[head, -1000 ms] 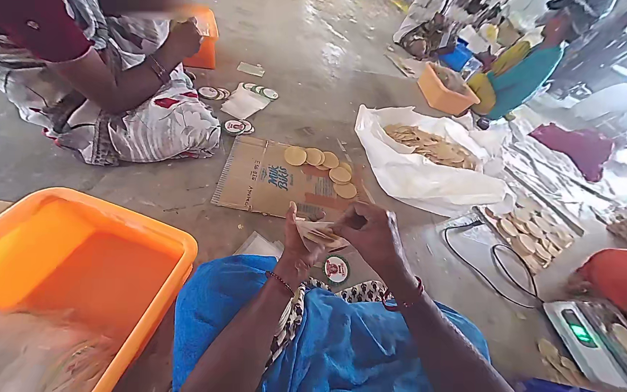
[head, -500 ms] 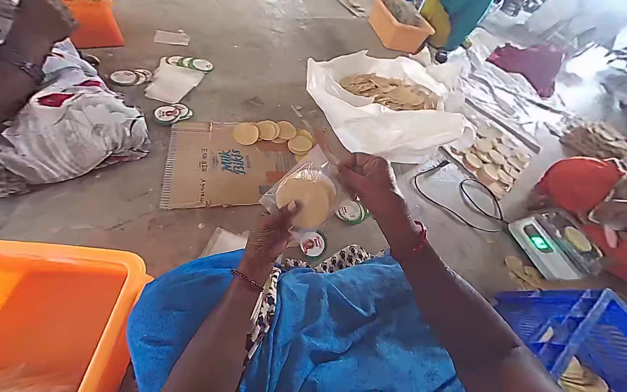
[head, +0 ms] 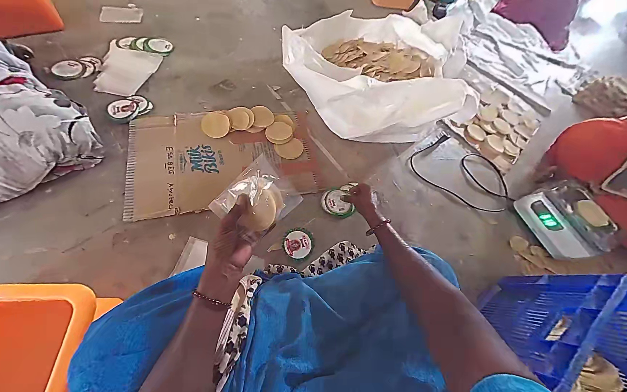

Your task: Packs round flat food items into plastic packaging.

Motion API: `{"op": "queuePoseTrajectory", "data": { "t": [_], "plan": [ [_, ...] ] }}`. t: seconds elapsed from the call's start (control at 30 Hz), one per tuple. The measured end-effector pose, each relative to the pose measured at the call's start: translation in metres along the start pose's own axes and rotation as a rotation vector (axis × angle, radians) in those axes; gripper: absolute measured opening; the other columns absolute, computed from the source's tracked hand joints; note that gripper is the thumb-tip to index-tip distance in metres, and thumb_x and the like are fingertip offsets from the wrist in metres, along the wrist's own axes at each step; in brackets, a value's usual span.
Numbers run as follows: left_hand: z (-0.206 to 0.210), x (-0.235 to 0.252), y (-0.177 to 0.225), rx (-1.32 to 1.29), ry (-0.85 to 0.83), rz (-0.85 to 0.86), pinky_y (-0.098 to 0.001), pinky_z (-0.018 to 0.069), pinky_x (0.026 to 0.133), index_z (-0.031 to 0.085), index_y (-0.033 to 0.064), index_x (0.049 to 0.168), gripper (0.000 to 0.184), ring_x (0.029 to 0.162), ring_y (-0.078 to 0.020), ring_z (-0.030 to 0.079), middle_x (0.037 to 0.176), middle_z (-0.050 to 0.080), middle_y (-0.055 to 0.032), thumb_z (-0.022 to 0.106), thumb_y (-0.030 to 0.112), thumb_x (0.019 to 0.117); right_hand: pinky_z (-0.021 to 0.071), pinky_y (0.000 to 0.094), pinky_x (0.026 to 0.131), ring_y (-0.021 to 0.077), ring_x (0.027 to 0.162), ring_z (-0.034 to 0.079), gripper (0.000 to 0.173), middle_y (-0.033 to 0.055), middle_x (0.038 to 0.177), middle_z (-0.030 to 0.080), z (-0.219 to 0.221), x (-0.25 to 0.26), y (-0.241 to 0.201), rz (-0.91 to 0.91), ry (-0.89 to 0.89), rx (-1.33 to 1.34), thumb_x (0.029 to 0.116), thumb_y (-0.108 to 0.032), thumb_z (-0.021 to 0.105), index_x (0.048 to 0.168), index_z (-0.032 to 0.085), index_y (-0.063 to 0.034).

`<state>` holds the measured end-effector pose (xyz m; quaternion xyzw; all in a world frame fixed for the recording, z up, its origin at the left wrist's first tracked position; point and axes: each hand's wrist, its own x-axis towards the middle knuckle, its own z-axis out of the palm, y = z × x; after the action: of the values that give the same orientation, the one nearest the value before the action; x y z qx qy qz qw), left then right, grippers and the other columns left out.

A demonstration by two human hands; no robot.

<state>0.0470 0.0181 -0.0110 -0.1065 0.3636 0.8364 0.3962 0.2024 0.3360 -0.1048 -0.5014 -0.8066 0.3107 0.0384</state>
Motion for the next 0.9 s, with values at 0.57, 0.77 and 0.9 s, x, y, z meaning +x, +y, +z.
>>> {"op": "queuePoseTrajectory", "data": {
  "t": [0.57, 0.77, 0.9],
  "plan": [
    [-0.004, 0.007, -0.004, 0.068, 0.038, -0.019, -0.0556, 0.0588, 0.087, 0.057, 0.0096, 0.130, 0.028, 0.110, -0.0317, 0.066, 0.122, 0.064, -0.0143, 0.056, 0.021, 0.1037, 0.0449, 0.0656, 0.100, 0.0427, 0.116, 0.063, 0.028, 0.0237, 0.118, 0.070, -0.006, 0.002, 0.017, 0.172, 0.088, 0.093, 0.0959, -0.026, 0.072, 0.113, 0.075, -0.0039],
    [-0.004, 0.002, -0.005, 0.083, -0.026, -0.047, -0.0543, 0.0599, 0.083, 0.057, 0.0100, 0.131, 0.031, 0.104, -0.0329, 0.068, 0.119, 0.066, -0.0159, 0.054, 0.025, 0.1046, 0.0569, 0.0455, 0.082, 0.0258, 0.092, 0.067, 0.036, 0.0195, 0.116, 0.065, -0.014, -0.023, -0.001, 0.123, 0.097, 0.615, 0.1026, -0.024, 0.062, 0.129, 0.058, -0.0005],
    [-0.006, 0.003, -0.008, 0.077, -0.041, -0.091, -0.0573, 0.0592, 0.082, 0.056, 0.0060, 0.132, 0.032, 0.102, -0.0354, 0.069, 0.117, 0.066, -0.0196, 0.055, 0.019, 0.1038, 0.0639, 0.0397, 0.075, 0.0204, 0.085, 0.072, 0.031, 0.0111, 0.107, 0.069, -0.033, -0.059, -0.042, -0.052, 0.072, 1.015, 0.0972, -0.004, 0.066, 0.127, 0.057, -0.0017]
  ]
}}
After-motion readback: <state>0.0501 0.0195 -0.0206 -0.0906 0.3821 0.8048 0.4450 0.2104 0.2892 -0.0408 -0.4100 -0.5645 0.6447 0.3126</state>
